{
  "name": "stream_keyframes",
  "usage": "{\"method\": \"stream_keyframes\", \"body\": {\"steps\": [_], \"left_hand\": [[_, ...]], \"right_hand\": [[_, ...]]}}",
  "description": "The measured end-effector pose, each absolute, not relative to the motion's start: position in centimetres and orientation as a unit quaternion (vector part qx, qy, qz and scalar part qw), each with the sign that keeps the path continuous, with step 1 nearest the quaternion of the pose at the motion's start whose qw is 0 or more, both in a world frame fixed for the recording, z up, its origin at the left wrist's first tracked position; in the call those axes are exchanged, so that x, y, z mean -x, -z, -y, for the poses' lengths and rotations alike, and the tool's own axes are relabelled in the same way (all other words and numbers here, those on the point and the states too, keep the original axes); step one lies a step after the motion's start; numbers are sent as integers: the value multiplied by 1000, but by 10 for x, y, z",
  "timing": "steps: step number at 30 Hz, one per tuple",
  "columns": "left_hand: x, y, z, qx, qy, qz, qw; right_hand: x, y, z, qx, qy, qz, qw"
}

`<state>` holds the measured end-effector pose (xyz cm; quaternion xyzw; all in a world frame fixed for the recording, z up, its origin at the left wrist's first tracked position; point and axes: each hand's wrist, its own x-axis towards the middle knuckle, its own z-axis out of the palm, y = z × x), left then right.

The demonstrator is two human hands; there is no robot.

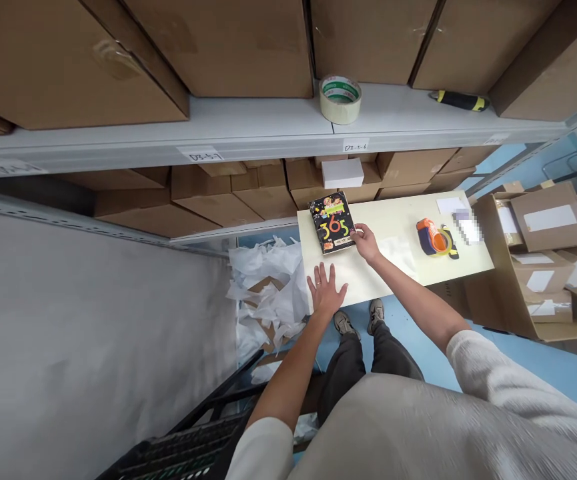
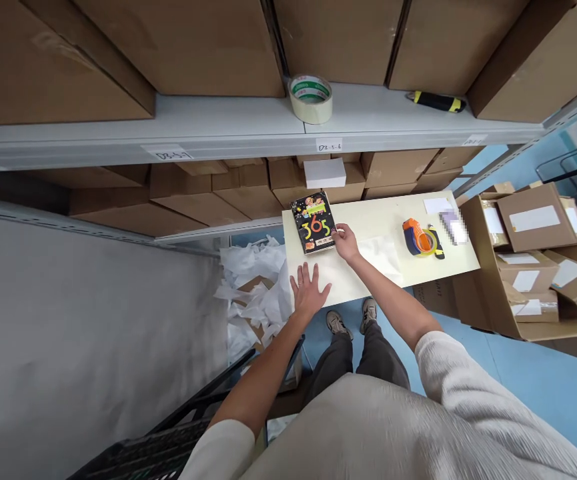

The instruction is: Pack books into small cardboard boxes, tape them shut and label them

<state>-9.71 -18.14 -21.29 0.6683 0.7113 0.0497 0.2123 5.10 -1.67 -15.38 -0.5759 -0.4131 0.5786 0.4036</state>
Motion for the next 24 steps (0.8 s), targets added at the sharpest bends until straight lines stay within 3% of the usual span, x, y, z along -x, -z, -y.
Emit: {"method": "stream_keyframes", "body": {"steps": [15,19,24], "left_hand": [[99,198,127,-627,29,-731,269],[95,193,120,-609,47,-738,286],[94,189,120,-604,39,-744,283]], "right_hand": [[-166,90,65,565,-523,445,457],[-172,101,73,576,-516,437,459],[-162,152,96,601,-549,404,416]]}}
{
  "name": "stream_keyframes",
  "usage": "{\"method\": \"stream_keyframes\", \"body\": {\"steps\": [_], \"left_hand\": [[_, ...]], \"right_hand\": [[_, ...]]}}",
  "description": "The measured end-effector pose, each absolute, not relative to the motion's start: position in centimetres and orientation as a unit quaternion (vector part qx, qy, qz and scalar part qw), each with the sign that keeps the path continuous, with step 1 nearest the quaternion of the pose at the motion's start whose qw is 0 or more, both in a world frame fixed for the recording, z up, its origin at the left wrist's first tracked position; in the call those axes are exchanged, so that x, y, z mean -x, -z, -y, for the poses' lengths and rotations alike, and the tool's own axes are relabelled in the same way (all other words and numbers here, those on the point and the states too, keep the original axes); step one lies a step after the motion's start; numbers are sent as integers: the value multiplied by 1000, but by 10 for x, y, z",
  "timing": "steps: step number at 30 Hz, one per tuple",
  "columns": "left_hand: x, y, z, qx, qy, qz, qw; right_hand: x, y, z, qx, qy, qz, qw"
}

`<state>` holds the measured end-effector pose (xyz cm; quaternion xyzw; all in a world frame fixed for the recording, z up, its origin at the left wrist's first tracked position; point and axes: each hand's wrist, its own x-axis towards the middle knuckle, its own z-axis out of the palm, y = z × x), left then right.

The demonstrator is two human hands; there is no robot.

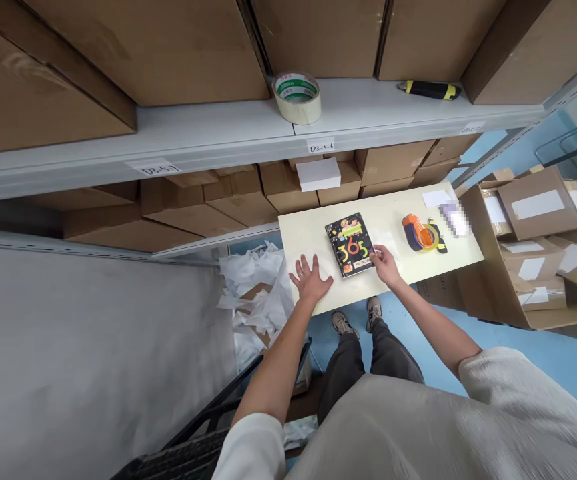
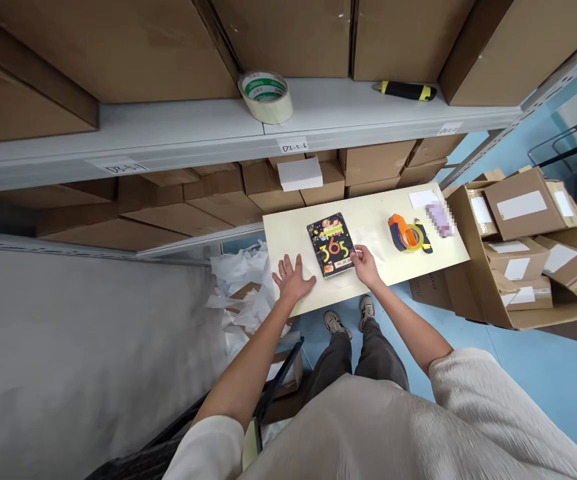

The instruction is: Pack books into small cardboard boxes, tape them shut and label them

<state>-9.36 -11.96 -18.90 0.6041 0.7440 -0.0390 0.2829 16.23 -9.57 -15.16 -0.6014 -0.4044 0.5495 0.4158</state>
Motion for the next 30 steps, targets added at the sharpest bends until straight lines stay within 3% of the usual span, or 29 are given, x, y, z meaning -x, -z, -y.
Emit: {"method": "stream_keyframes", "body": {"steps": [7,18,24,30], "left_hand": [[92,189,119,-597,47,-750,280],[92,188,118,-598,44,-751,279],[83,185,128,-677,-21,-699,229],[51,186,143,-728,-61,-624,278]], "right_hand": [[-158,204,122,622,-585,368,368],[-169,206,132,640,-579,372,343],[-180,202,132,707,-467,465,256],[-202,192,122,758,-306,535,212]]}}
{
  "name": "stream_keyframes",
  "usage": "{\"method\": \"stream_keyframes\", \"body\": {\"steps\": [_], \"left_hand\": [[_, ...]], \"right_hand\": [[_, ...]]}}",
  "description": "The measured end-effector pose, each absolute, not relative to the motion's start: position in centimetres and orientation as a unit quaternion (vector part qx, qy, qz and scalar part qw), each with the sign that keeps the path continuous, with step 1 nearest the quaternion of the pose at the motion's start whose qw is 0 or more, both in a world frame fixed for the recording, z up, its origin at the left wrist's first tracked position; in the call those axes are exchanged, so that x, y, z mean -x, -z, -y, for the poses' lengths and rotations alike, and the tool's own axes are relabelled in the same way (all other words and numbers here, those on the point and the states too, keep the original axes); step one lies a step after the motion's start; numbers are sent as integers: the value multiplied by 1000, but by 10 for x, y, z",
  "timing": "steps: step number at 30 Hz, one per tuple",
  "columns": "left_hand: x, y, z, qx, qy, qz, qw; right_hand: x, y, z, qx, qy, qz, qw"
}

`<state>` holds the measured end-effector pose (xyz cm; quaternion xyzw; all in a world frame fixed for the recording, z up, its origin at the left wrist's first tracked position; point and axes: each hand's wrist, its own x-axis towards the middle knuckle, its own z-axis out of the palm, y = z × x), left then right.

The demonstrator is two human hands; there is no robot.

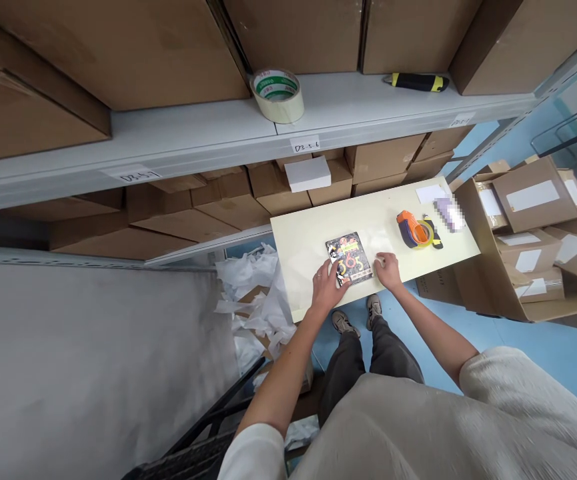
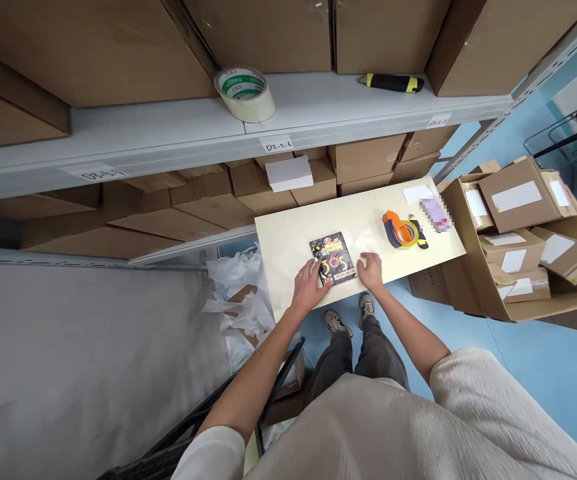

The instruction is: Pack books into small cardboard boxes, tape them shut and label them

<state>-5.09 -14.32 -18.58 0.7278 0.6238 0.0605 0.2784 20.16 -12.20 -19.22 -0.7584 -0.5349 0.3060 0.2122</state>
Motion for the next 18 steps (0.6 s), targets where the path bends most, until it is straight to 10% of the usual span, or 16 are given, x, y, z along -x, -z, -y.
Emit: {"method": "stream_keyframes", "body": {"steps": [18], "left_hand": [[36,185,148,-708,13,-648,280]], "right_hand": [[-175,160,95,689,-333,617,184]]}}
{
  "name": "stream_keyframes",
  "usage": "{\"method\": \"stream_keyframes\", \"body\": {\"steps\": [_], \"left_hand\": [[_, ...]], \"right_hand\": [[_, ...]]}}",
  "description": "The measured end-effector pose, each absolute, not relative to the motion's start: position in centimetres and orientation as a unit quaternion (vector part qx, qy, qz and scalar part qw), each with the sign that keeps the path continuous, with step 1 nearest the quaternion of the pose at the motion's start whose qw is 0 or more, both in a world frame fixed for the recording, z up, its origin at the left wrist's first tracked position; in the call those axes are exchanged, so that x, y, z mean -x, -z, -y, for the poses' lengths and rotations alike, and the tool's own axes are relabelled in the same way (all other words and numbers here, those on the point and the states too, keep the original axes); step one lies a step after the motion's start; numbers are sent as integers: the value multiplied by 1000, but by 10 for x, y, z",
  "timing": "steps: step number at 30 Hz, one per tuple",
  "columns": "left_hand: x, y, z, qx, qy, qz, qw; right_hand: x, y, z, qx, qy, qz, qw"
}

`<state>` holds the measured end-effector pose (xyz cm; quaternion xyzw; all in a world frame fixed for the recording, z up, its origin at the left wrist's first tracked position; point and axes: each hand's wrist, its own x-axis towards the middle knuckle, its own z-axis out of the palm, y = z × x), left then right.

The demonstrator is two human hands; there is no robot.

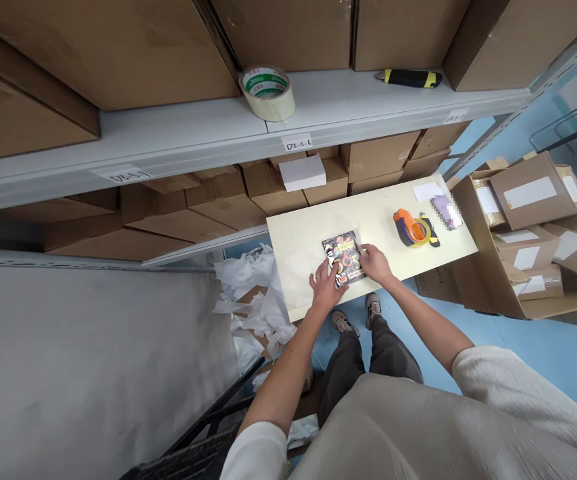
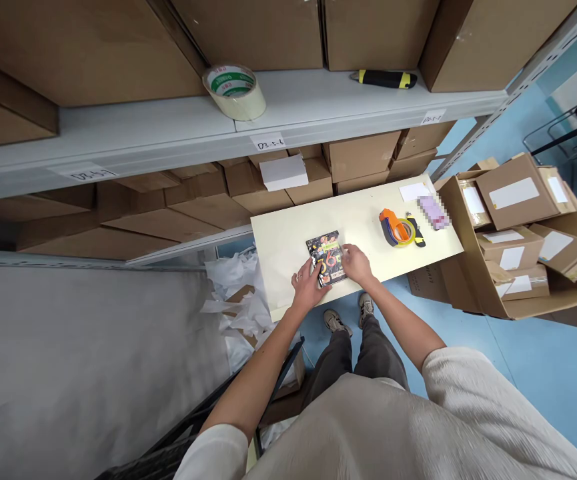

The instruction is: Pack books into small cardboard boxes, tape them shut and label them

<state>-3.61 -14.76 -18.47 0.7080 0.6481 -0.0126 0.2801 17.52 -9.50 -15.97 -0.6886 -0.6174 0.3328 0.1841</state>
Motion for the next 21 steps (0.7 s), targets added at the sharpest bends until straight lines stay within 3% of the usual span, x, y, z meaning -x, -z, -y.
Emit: {"method": "stream_keyframes", "body": {"steps": [6,10,13,21], "left_hand": [[37,183,150,-707,-25,-643,295],[35,184,150,-713,-25,-631,304],[31,185,149,-711,-1,-635,303],[26,181,144,-700,-29,-653,287]], "right_hand": [[-138,162,107,622,-328,708,60],[-134,166,122,608,-327,723,25],[-139,168,132,599,-350,719,45],[-164,186,107,703,-318,605,199]]}}
